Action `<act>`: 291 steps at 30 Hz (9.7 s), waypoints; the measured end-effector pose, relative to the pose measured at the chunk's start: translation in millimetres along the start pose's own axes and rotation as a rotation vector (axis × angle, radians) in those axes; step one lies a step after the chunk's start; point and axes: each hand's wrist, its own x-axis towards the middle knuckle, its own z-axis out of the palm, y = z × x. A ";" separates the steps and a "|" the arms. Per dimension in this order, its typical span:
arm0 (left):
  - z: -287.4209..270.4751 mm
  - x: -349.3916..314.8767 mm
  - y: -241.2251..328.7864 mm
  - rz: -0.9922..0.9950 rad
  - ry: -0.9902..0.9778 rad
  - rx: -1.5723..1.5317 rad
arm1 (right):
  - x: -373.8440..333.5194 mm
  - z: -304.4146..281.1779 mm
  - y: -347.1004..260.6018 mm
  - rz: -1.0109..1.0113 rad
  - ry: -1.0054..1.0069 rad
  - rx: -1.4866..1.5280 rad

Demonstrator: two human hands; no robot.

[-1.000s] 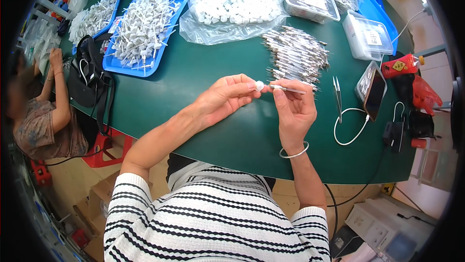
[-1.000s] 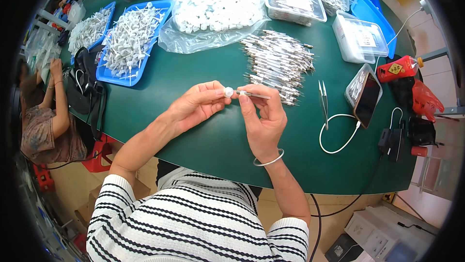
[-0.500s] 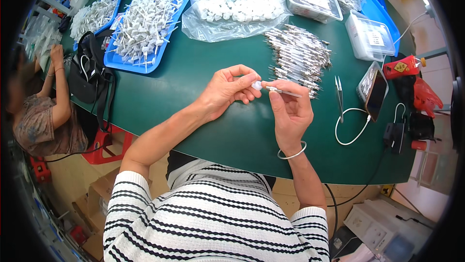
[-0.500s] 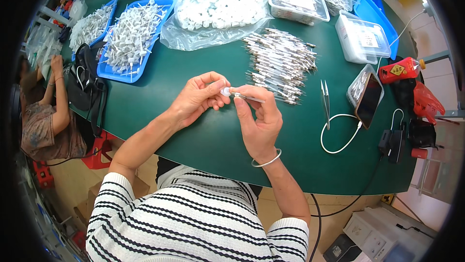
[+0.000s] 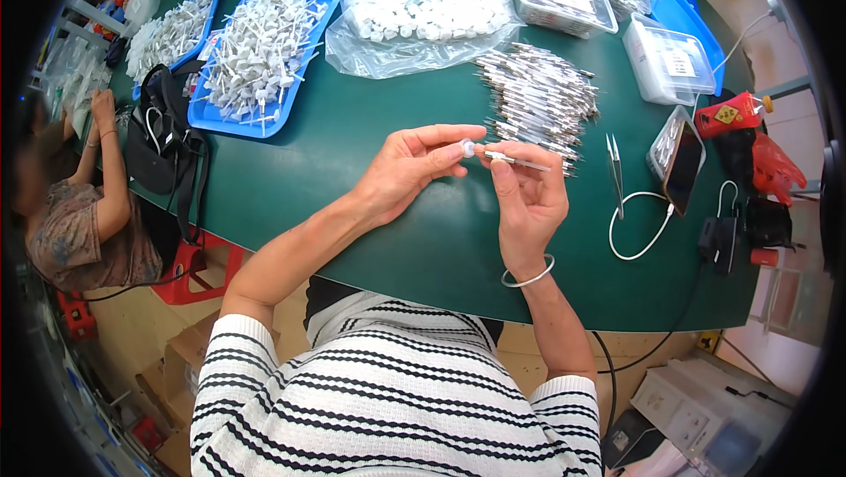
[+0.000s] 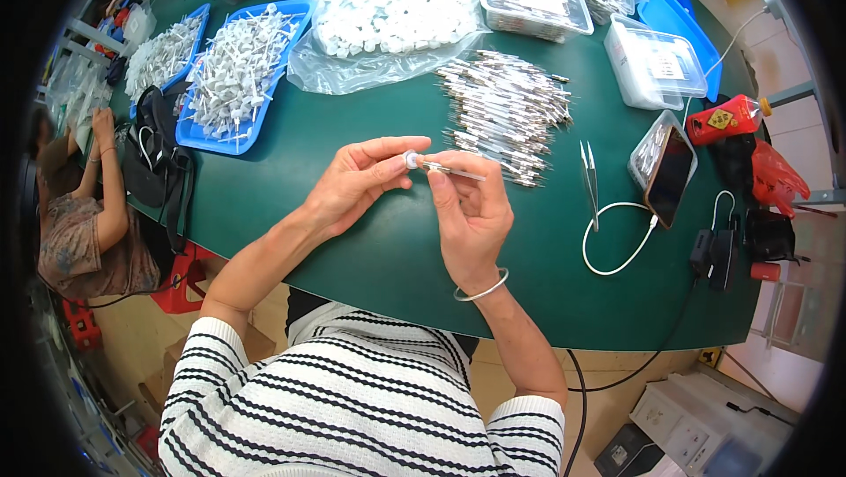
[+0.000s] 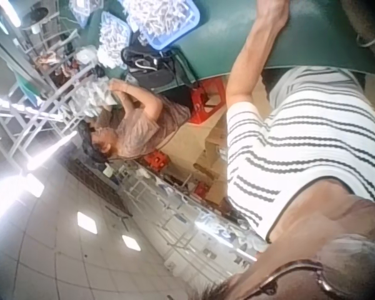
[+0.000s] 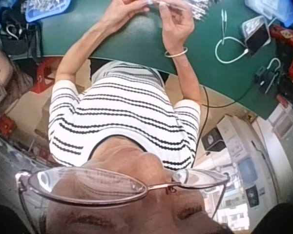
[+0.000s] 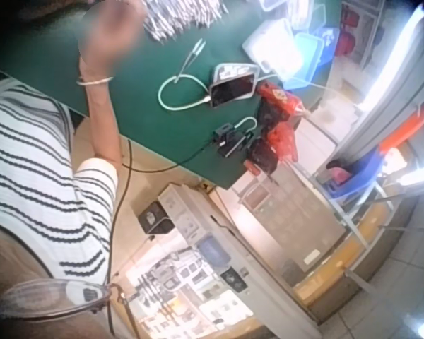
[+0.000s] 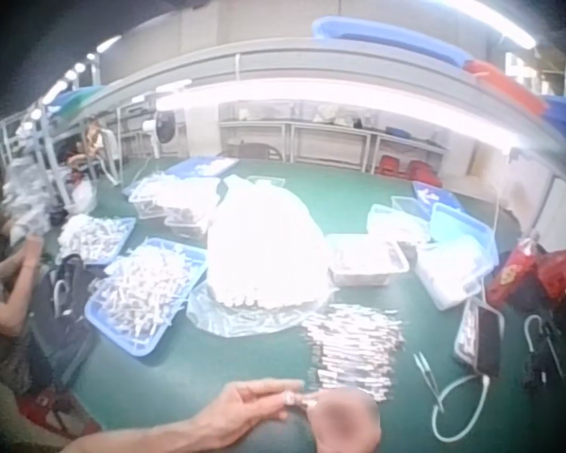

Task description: The person sits at a green workbench and repeatedly picks up small white plastic caps and metallic cylindrical components. They insert the metal component into the white cap, then place the assembled unit into a blue tray. The process is repeated continuously throughout the clip.

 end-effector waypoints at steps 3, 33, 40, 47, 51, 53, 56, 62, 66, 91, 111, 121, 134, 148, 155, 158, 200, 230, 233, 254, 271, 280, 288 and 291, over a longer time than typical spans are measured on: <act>-0.9 0.4 0.6 -0.022 0.000 -0.039 | -2.2 1.8 -1.6 0.014 -0.006 0.003; -7.0 2.6 3.3 -0.133 0.017 -0.150 | 4.0 -3.1 -3.2 -0.129 -0.022 -0.293; -6.4 2.4 3.7 -0.133 0.024 -0.137 | 4.0 -3.7 -2.6 -0.149 -0.020 -0.328; -5.2 2.7 3.4 -0.126 0.031 -0.115 | 5.0 -5.2 -3.3 -0.175 -0.040 -0.386; -5.0 2.5 3.8 -0.127 0.037 -0.107 | 5.8 -6.3 -2.5 -0.183 -0.050 -0.398; -5.8 2.9 3.3 -0.131 0.024 -0.112 | 5.8 -6.6 -2.8 -0.184 -0.051 -0.411; -5.6 2.9 4.0 -0.145 0.029 -0.116 | 6.5 -6.4 -4.2 -0.182 -0.060 -0.416; -5.6 3.2 4.1 -0.162 0.036 -0.108 | 7.7 -7.7 -3.7 -0.185 -0.077 -0.423; -4.7 3.3 4.4 -0.174 0.037 -0.107 | 7.8 -7.2 -5.7 -0.172 -0.075 -0.416; -7.1 4.5 3.0 -0.164 0.033 -0.035 | 11.2 -10.1 -8.3 -0.174 -0.114 -0.454; -7.1 4.1 4.0 -0.157 0.041 0.015 | 16.0 -12.4 -16.1 -0.228 -0.167 -0.558; -6.4 3.7 3.6 -0.163 0.051 0.007 | 15.6 -13.4 -15.2 -0.291 -0.195 -0.620; -7.1 4.0 1.7 -0.177 0.061 -0.051 | 10.9 -11.5 -7.8 -0.200 -0.128 -0.509; -7.5 3.7 2.0 -0.179 0.063 -0.037 | 10.8 -13.8 -5.0 -0.148 -0.136 -0.484; -7.4 3.9 2.1 -0.177 0.076 -0.031 | 11.0 -15.0 -8.0 -0.098 -0.138 -0.522; -8.5 4.4 1.3 -0.171 0.066 -0.032 | 10.9 -14.4 -8.0 -0.109 -0.146 -0.517; -7.3 2.6 3.1 -0.173 0.032 -0.050 | 10.4 -13.0 -13.0 0.182 -0.138 -0.243; -6.2 0.3 5.5 -0.031 -0.017 0.203 | 13.7 -17.5 -21.4 0.014 -0.343 -0.689; -7.5 0.6 4.9 -0.053 -0.025 0.173 | 12.8 -18.1 -18.2 -0.050 -0.332 -0.695; -1.0 -3.2 -3.2 0.014 0.040 0.145 | 6.9 -15.3 -8.6 -0.208 -0.266 -0.847; 4.8 -8.7 -10.5 0.146 0.013 0.166 | 4.7 -11.1 -3.7 -0.290 -0.257 -0.864; 16.2 -15.4 1.0 0.502 -0.010 0.461 | 4.5 -15.4 0.4 0.172 -0.273 -0.139; 10.6 -15.4 -5.1 0.604 -0.029 0.541 | 3.1 -18.3 -2.5 0.333 -0.333 0.100; 9.6 -17.2 -5.6 0.597 -0.025 0.591 | 2.8 -17.8 -0.9 0.350 -0.327 0.120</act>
